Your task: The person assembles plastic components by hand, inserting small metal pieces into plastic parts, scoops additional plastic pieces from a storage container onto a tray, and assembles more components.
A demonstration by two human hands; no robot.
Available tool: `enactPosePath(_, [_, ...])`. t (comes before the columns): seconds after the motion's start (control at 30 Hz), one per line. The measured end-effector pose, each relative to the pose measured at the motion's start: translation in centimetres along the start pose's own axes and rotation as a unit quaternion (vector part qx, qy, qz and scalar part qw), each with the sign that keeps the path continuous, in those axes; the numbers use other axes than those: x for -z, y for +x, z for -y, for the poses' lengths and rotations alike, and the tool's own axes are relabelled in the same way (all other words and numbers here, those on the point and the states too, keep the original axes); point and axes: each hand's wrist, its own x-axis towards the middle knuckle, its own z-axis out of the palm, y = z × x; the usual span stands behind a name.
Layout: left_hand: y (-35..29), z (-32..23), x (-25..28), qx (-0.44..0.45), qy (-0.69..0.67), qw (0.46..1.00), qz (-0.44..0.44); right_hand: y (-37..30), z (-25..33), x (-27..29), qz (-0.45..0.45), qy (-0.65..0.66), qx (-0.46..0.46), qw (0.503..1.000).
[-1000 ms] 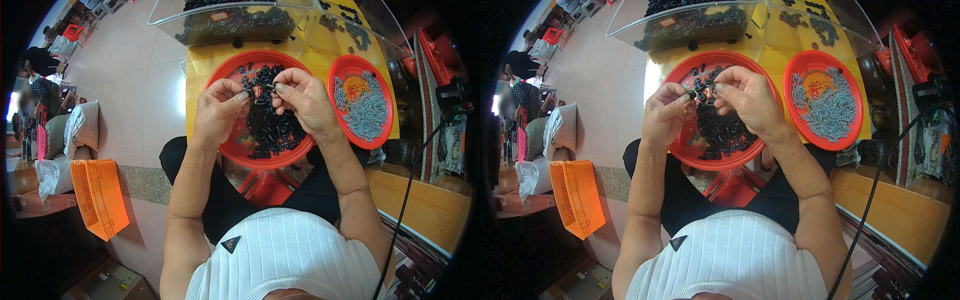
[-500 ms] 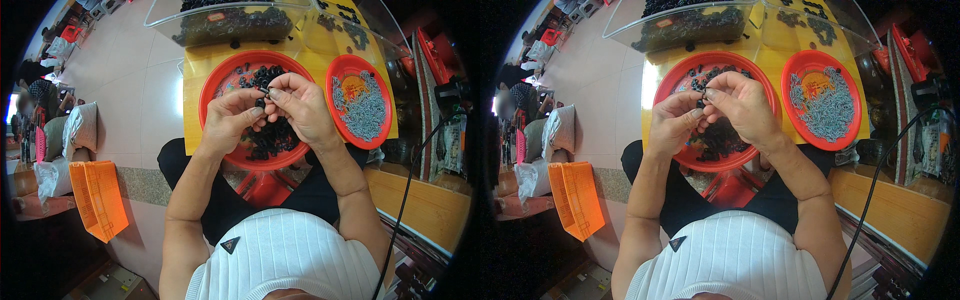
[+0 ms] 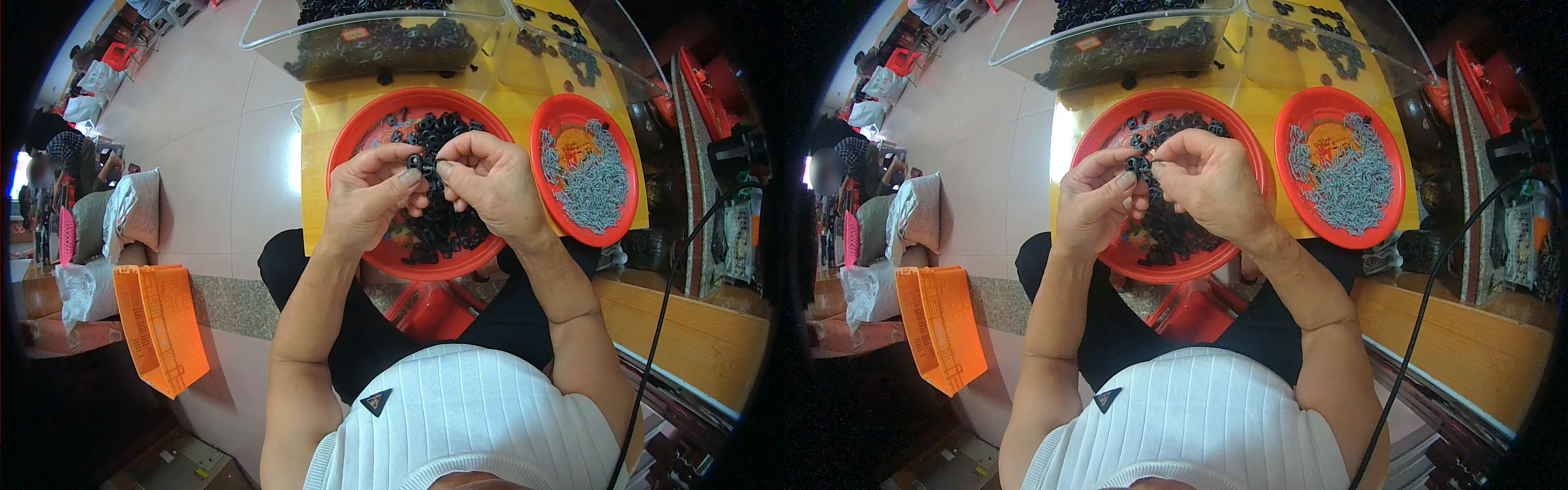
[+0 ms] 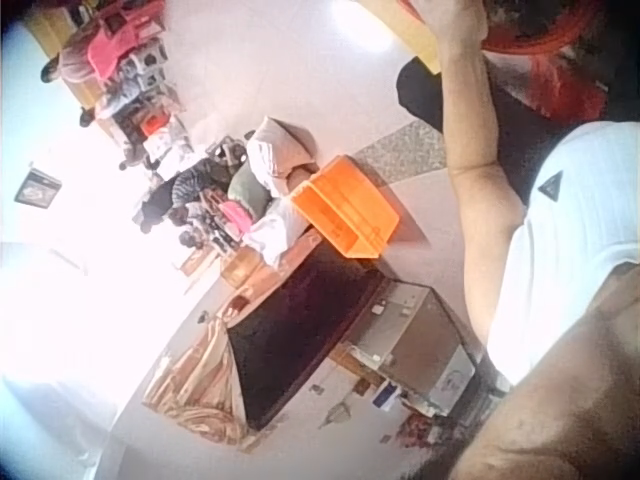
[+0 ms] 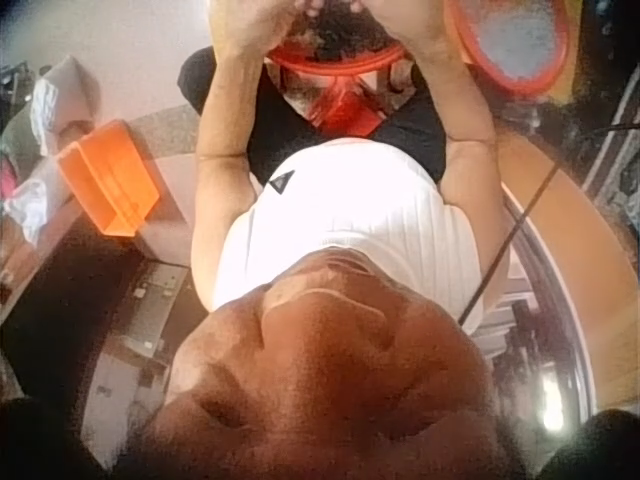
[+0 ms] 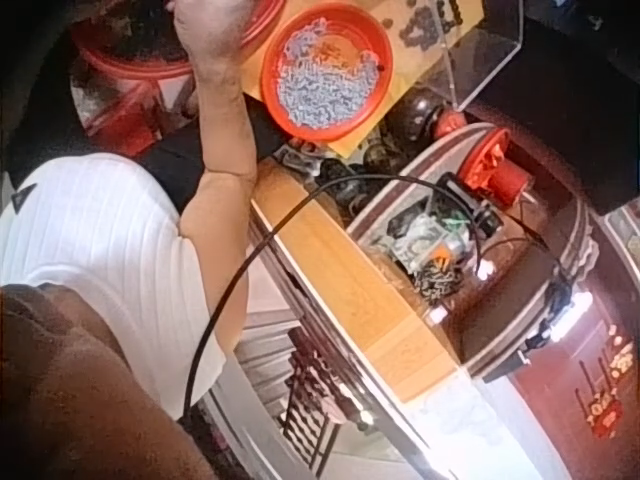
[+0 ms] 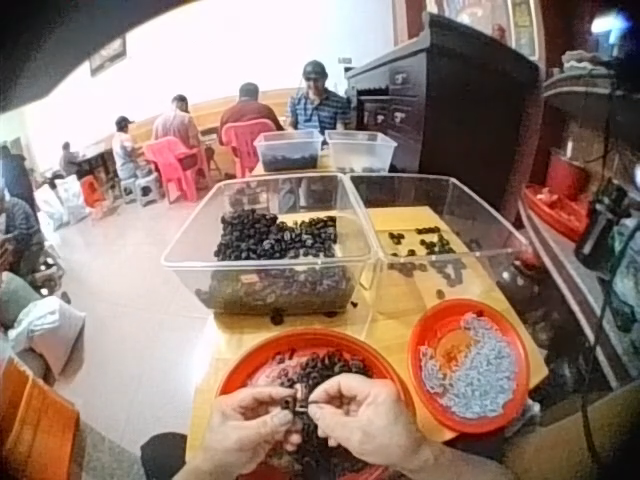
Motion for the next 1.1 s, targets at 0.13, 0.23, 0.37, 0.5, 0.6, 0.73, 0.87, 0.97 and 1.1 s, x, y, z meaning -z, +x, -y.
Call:
enactPosePath(0.13, [0.0, 0.1, 0.0, -0.013, 0.023, 1.0, 0.003, 0.1, -0.1, 0.0, 0.004, -0.006, -0.004, 1.0])
enactPosePath(0.23, [0.1, 0.3, -0.1, -0.035, 0.052, 0.998, -0.003, 0.1, -0.1, 0.1, 0.006, -0.014, 0.003, 1.0])
enactPosePath(0.37, [0.0, 0.5, -0.1, -0.047, 0.073, 0.996, 0.004, 0.1, -0.1, 0.1, 0.01, -0.031, 0.01, 0.999])
enactPosePath(0.5, [-0.2, 0.4, -0.4, -0.044, 0.111, 0.993, 0.005, 0.2, -0.4, 0.0, 0.011, -0.031, 0.022, 0.999])
enactPosePath(0.6, [-0.2, 0.5, -0.3, -0.047, 0.108, 0.993, 0.007, 0.3, -0.3, 0.0, 0.017, -0.027, -0.001, 0.999])
enactPosePath(0.73, [-0.3, 0.6, 0.0, -0.061, 0.11, 0.992, 0.005, 0.8, -0.8, 0.6, 0.068, 0.07, -0.014, 0.995])
enactPosePath(0.87, [-0.3, 0.6, 0.1, -0.065, 0.087, 0.994, 0.008, 1.6, -2.3, 1.3, 0.135, 0.163, -0.024, 0.977])
enactPosePath(0.97, [-0.4, 0.9, 0.3, -0.081, 0.091, 0.993, 0.007, 1.7, -2.6, 1.2, 0.15, 0.176, -0.028, 0.973])
enactPosePath(1.1, [-0.5, 1.0, 0.2, -0.087, 0.099, 0.991, 0.005, 1.5, -2.5, 0.8, 0.164, 0.171, -0.022, 0.971])
